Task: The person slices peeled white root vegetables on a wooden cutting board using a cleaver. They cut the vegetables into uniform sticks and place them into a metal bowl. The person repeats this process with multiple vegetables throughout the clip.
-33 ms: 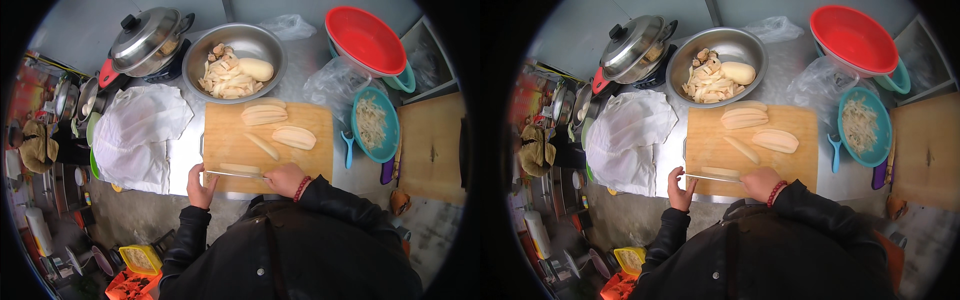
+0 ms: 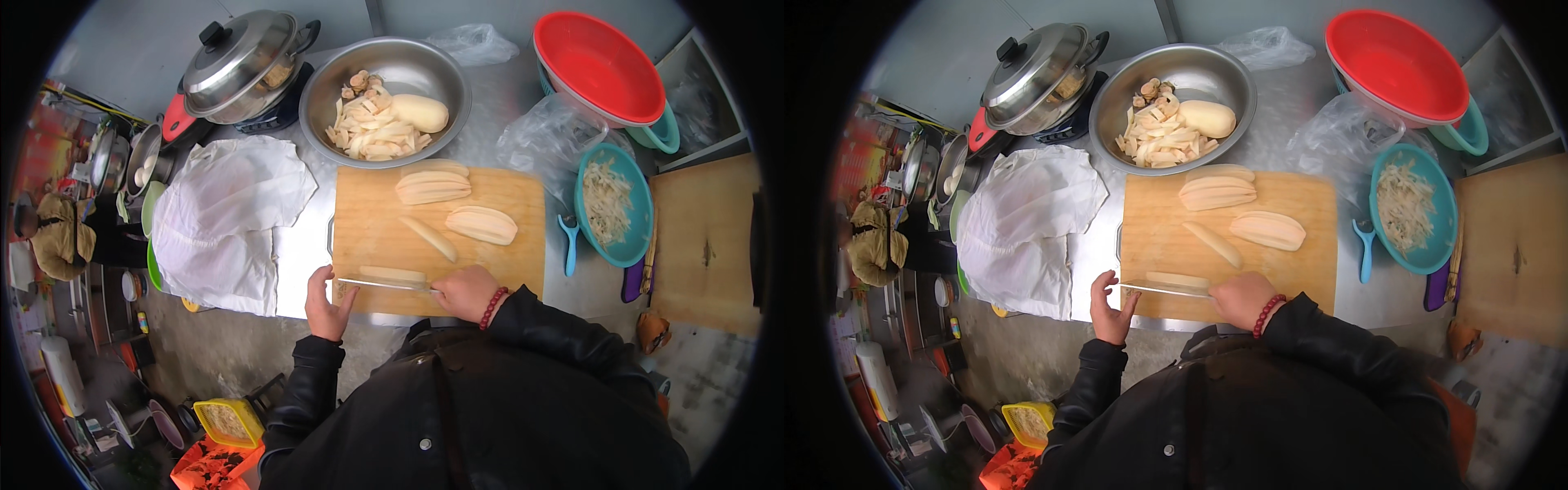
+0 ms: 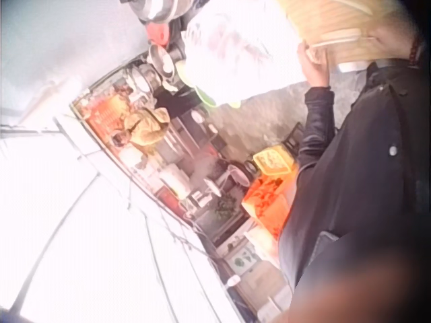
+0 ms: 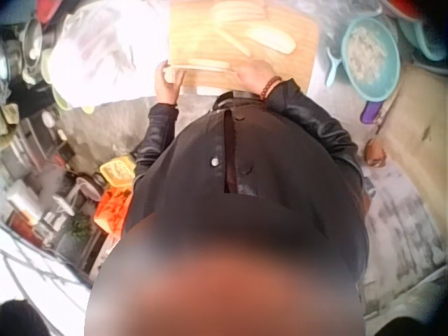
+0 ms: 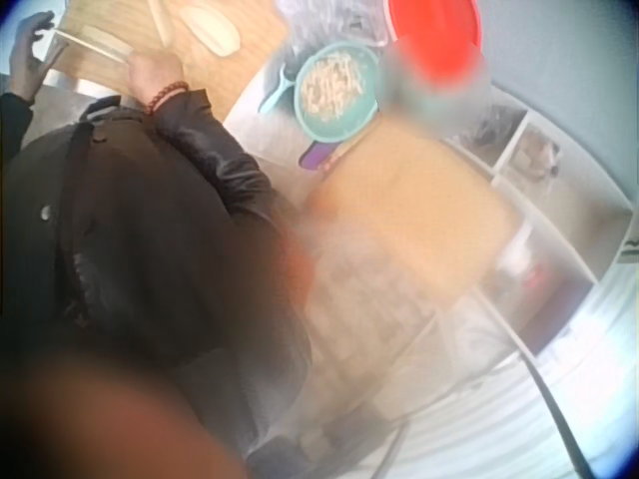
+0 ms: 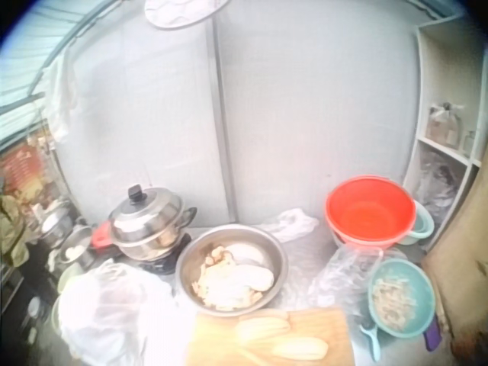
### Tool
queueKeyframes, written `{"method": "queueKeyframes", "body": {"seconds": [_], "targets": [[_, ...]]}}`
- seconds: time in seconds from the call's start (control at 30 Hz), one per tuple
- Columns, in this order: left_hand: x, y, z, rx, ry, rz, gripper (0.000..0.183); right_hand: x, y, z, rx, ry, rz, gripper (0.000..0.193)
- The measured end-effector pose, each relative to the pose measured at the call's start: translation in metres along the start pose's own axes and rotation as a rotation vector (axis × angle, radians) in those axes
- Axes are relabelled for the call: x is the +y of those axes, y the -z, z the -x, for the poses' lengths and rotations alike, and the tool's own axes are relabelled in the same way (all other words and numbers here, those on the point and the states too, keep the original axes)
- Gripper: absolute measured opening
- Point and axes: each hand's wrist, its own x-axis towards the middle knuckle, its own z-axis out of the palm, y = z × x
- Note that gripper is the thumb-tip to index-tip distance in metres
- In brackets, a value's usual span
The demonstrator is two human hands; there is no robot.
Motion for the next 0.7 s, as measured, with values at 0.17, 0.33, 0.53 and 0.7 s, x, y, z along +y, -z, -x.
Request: {"method": "queueKeyframes", "body": {"seconds": [0.17,0.33,0.53,0.7], "targets": [[0.011,0.006,-0.01,-0.025,-0.069,-0.012,0.067,-0.002,0.003,-0.005,0.021,0.03,0.019,0.022],[0.013,0.009,-0.022,-0.028,-0.199,-0.061,0.06,-0.001,0.001,-0.008,-0.002,0.02,0.035,0.02],[-0.014,0.015,-0.011,-0.053,0.11,-0.091,0.035,0.003,-0.002,-0.008,0.045,0.039,0.009,0.021],[-0.04,-0.008,0.001,-0.209,0.253,-0.202,0.018,0.005,-0.006,-0.008,0.074,0.029,0.009,0.019]]}}
